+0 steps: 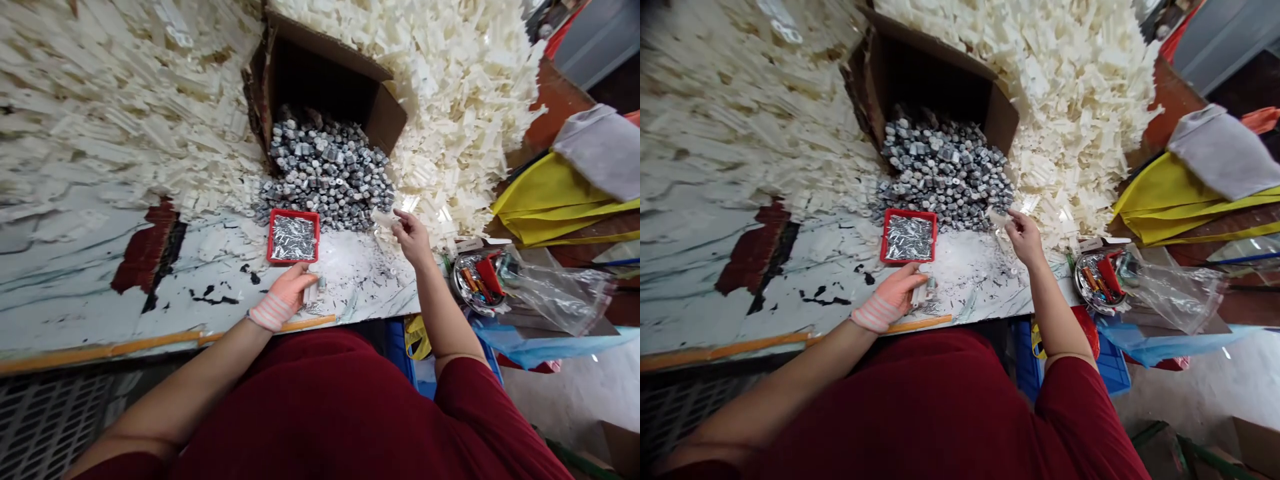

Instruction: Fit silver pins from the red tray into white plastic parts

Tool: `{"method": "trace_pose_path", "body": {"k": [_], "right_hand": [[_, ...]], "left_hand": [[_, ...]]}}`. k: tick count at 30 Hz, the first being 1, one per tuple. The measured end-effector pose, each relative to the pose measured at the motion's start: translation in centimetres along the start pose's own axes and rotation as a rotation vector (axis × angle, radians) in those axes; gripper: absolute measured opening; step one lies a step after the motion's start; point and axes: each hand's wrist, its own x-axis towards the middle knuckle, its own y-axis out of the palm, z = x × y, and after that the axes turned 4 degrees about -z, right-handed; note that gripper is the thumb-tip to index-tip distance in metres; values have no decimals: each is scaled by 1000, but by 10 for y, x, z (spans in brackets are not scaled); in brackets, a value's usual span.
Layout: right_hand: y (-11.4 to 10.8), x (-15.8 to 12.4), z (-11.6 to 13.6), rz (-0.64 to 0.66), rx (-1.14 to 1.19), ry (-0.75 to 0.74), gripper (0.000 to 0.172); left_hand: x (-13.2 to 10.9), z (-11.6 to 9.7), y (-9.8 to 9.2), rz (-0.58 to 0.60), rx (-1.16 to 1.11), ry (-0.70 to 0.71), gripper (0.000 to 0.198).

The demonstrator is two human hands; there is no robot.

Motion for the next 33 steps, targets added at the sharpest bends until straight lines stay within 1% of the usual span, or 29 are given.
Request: {"method": "trace_pose_path", "body": {"k": [2,3,6,7,8,9,10,12,15,17,20,23,25,27,29,31,33], "right_hand": [[9,-11,27,208,155,26,45],[15,-17,39,337,226,72,44],[38,-35,67,796,352,257,38],[47,-40,72,915,369,308,37],[56,-44,74,994,376,346,36],[65,-47,75,1031,377,370,36],[73,-49,75,1032,371,381,35],[84,-50,71,988,348,382,34],[92,-51,65,934,333,374,34],[94,-52,63,925,340,376,35],[94,-53,62,940,368,404,37],[96,-55,60,930,373,426,38],[97,-57,59,902,352,419,39],[100,-59,59,890,330,396,39],[102,-61,59,911,330,384,38],[102,-61,59,946,360,397,39],[102,-60,58,954,400,426,41]], "left_hand": [[2,3,-3,-18,103,55,22],[2,5,-5,-22,149,69,22],[0,7,-6,-20,240,58,26],[-1,7,-5,-18,256,46,28],[-3,6,-4,-13,268,34,29],[-5,5,-4,-6,280,27,30],[-7,5,-4,2,294,28,30],[-9,5,-5,17,328,49,28],[-10,8,-11,10,407,109,21],[-10,9,-14,31,410,122,20],[-9,10,-16,66,364,113,25],[-9,10,-16,43,354,92,29],[-10,8,-17,23,374,99,27],[-12,6,-18,40,387,125,24],[-12,4,-19,72,379,140,23],[-12,3,-18,90,356,118,23],[-11,3,-16,74,317,67,28]]}}
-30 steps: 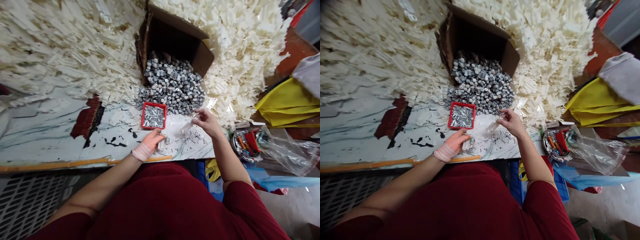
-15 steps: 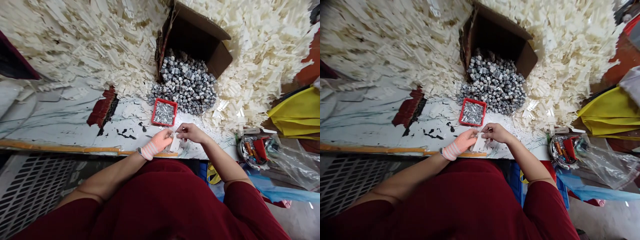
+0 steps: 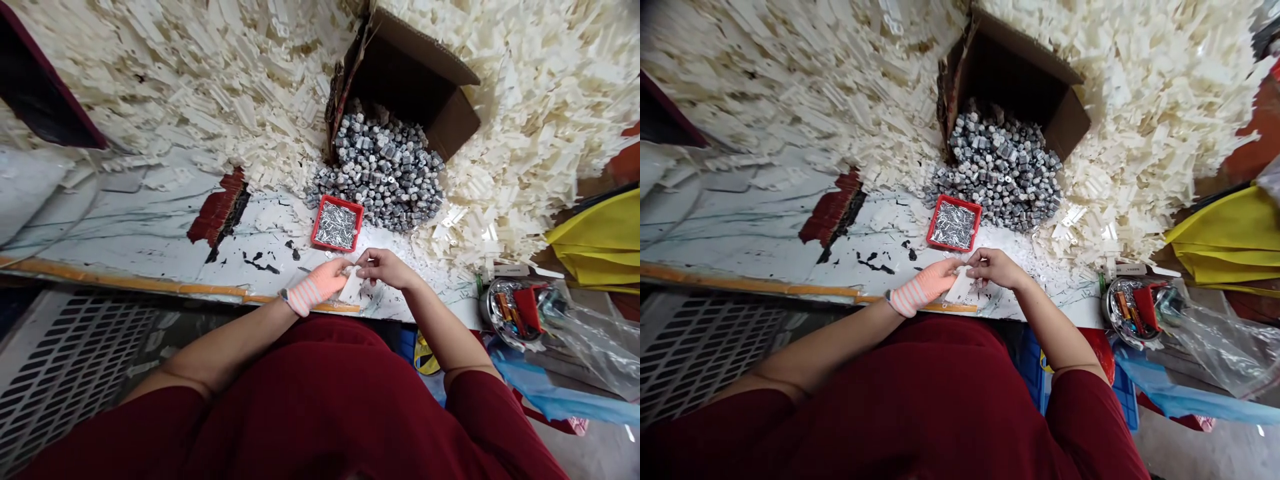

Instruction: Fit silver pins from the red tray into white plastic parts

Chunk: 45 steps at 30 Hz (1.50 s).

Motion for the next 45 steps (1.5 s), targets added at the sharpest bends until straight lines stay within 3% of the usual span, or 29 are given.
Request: {"method": "trace_pose_path", "body": {"k": [4,8,11,14,18,23,26,29,31,36,39,45], "right_hand": [[-4,1,-1,-8,16,3,41],[-3,1,-4,-28,-67,6,38],[-1,2,-5,-37,-95,10,37],[1,3,-6,-37,-79,13,37],[7,5,-6,-56,-35,6,41],[18,2,-8,-111,-30,-73,42],[20,1,-10,-200,-116,-158,41],[18,-1,-13,-385,-173,-225,43],[18,-5,-15,-403,-197,-214,45],[30,-18,-17,-222,-649,-262,48],[39,-22,-17,-216,-931,-361,44],[42,-22,-7,-229,-1139,-546,47]], "left_hand": [[1,-4,3,-57,-35,-69,33],[-1,-5,0,-91,93,-18,26],[-2,-1,-4,-46,78,27,22],[-4,1,-6,16,58,31,31],[-6,-1,-4,-85,246,44,45],[-8,-1,-1,-135,322,62,46],[-7,2,0,-147,250,81,42],[-6,1,1,-137,-4,92,41],[-5,0,0,-135,-147,109,46],[-8,4,-3,-170,-207,143,50],[-11,7,-4,-181,-245,143,47],[-16,8,-10,-166,-215,269,48]]}}
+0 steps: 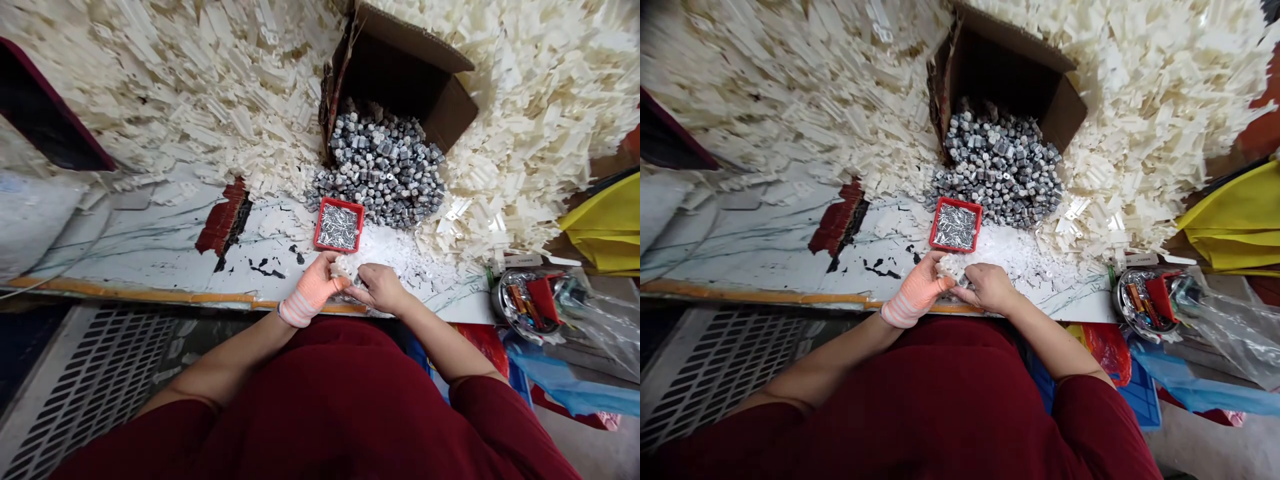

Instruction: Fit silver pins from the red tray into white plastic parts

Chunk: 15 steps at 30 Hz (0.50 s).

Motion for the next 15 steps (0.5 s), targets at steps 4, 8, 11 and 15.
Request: {"method": "trace_pose_path", "body": {"k": [4,8,11,15], "right_hand": [[-13,6,3,-48,-95,-83,55],[-18,9,5,-64,-124,-157,57],[-16,10,6,-68,-91,-222,54],[-14,8,10,-133,-63,-238,51]], "left_hand": [[-4,-4,-8,14,2,58,47],[-9,-8,-11,59,-109,98,47],[-11,-9,-9,111,-161,109,46],[-12,-11,-4,105,-236,78,44]]}}
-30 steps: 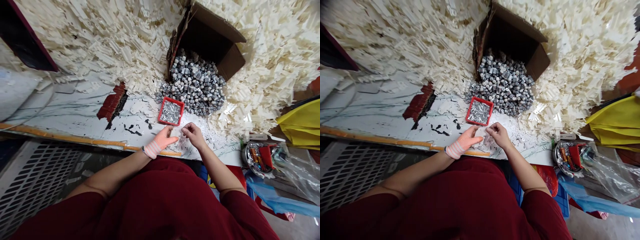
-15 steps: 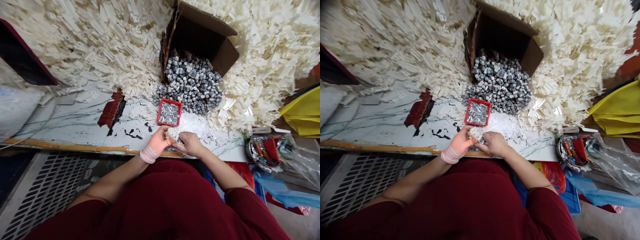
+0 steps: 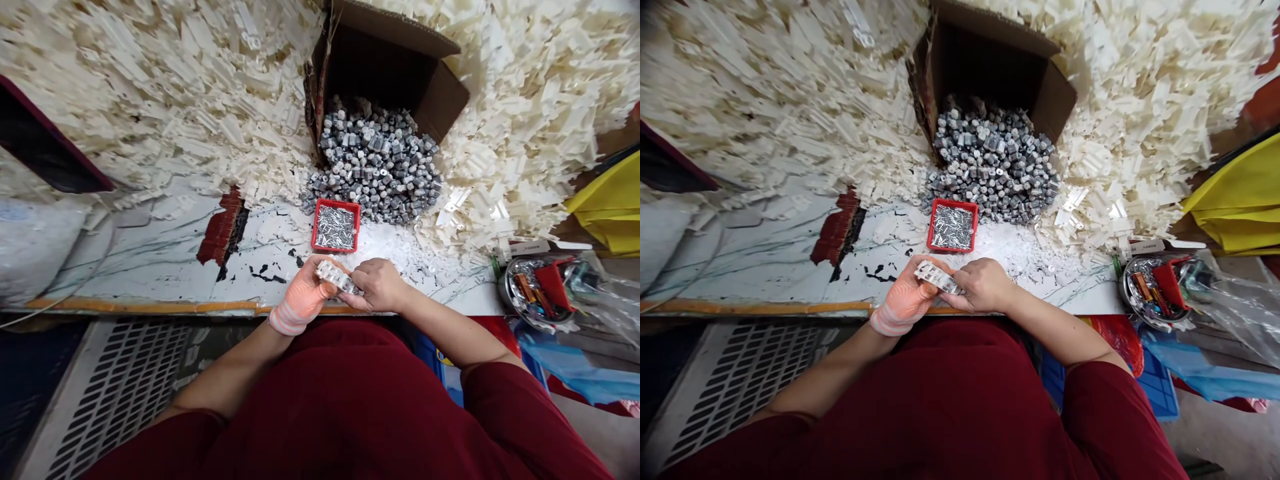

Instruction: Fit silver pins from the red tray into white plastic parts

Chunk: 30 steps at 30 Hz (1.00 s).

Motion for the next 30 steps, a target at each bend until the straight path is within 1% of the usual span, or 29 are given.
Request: {"method": "trace_pose_path", "body": {"k": [2,4,6,9,11,14,16,18,20,22,26,28,30], "right_hand": [[-1,-1,1,10,-6,31,51],[-4,0,1,55,-21,75,54],[-8,1,1,77,-45,119,60],[-12,7,3,1,-101,149,70],[-11,12,5,-54,-131,125,66],[-8,17,10,-71,-119,37,57],[-4,18,11,-78,-101,3,55],[-3,18,10,-102,-90,10,55],[-3,16,7,-136,-51,28,55],[-4,12,3,-173,32,62,55],[-5,3,-2,-284,173,134,50],[-2,1,-1,-353,212,93,48],[3,3,4,-387,251,38,47]], "left_hand": [[1,0,0,-15,-1,-9,45],[3,0,-1,-31,55,4,46],[5,-1,-2,-42,186,23,45],[5,-2,-2,-65,437,55,39],[3,-3,0,-95,571,83,36],[-2,-4,3,-134,723,110,36],[-4,-4,3,-152,776,115,36],[-5,-3,2,-159,763,114,36],[-3,-1,-2,-146,676,102,34],[0,2,-6,-135,546,78,35],[3,6,-11,-111,251,7,49],[3,5,-10,-90,155,-27,53],[2,4,-8,-76,121,-50,52]]}}
